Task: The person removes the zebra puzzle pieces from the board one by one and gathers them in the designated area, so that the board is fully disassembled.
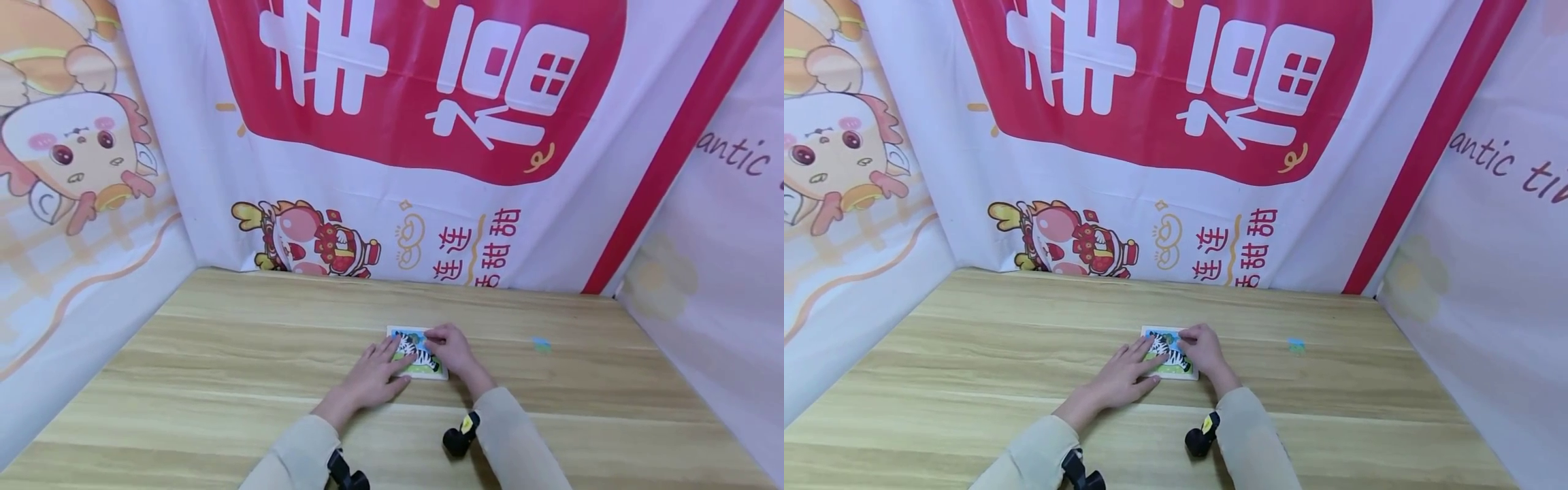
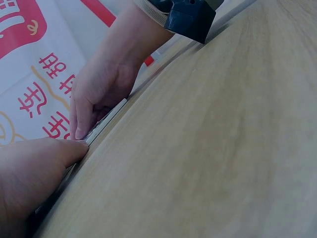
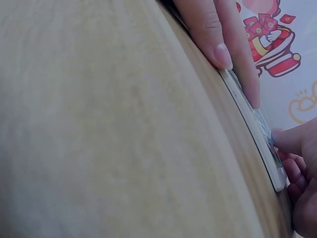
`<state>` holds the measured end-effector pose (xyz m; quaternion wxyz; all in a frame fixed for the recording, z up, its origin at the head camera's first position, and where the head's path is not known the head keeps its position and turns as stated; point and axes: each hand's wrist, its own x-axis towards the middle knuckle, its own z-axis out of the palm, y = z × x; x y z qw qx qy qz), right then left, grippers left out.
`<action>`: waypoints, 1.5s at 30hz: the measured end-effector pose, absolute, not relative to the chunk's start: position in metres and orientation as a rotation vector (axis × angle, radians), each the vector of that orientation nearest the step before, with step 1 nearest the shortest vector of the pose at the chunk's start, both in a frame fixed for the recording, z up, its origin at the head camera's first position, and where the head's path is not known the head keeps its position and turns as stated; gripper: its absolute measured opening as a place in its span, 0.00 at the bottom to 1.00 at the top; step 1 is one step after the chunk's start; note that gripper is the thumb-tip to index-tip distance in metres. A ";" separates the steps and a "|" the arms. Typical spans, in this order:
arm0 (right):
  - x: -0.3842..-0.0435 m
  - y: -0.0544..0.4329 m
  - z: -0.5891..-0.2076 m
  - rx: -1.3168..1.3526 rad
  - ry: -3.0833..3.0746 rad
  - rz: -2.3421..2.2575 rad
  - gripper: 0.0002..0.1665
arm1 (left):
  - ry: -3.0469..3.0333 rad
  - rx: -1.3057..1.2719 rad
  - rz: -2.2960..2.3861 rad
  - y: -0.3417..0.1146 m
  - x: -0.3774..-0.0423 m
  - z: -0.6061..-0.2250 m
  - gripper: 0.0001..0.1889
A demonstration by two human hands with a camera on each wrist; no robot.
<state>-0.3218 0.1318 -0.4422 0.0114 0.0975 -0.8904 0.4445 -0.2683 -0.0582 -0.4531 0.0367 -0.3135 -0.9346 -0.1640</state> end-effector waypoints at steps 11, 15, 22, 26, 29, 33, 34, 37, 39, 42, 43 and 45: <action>-0.323 0.126 -0.441 0.158 -2.792 1.391 0.10 | -2.870 -0.957 -0.505 -0.057 -0.271 -0.453 0.24; -0.323 0.123 -0.443 0.145 -2.779 1.382 0.09 | -2.867 -0.955 -0.498 -0.057 -0.269 -0.454 0.24; -0.323 0.120 -0.446 0.117 -2.773 1.341 0.09 | -2.862 -0.951 -0.492 -0.058 -0.267 -0.455 0.24; -0.326 0.119 -0.448 0.090 -2.756 1.338 0.09 | -2.869 -0.947 -0.502 -0.057 -0.268 -0.454 0.24; -0.328 0.118 -0.448 0.101 -2.735 1.344 0.09 | -2.871 -0.944 -0.509 -0.057 -0.269 -0.453 0.24; -0.330 0.118 -0.447 0.147 -2.710 1.339 0.16 | -2.855 -0.950 -0.499 -0.057 -0.269 -0.452 0.24; -0.329 0.118 -0.446 0.156 -2.710 1.342 0.18 | -2.851 -0.950 -0.492 -0.057 -0.269 -0.452 0.24; -0.328 0.119 -0.445 0.167 -2.732 1.354 0.19 | -2.847 -0.950 -0.478 -0.056 -0.268 -0.452 0.24; -0.327 0.119 -0.445 0.158 -2.753 1.365 0.18 | -2.847 -0.953 -0.471 -0.057 -0.267 -0.453 0.24; -0.326 0.119 -0.445 0.149 -2.763 1.380 0.15 | -2.850 -0.954 -0.480 -0.057 -0.267 -0.453 0.24; -0.326 0.119 -0.445 0.149 -2.759 1.380 0.15 | -2.850 -0.951 -0.484 -0.057 -0.267 -0.452 0.24; -0.327 0.120 -0.446 0.165 -2.752 1.372 0.15 | -2.848 -0.944 -0.492 -0.057 -0.267 -0.452 0.24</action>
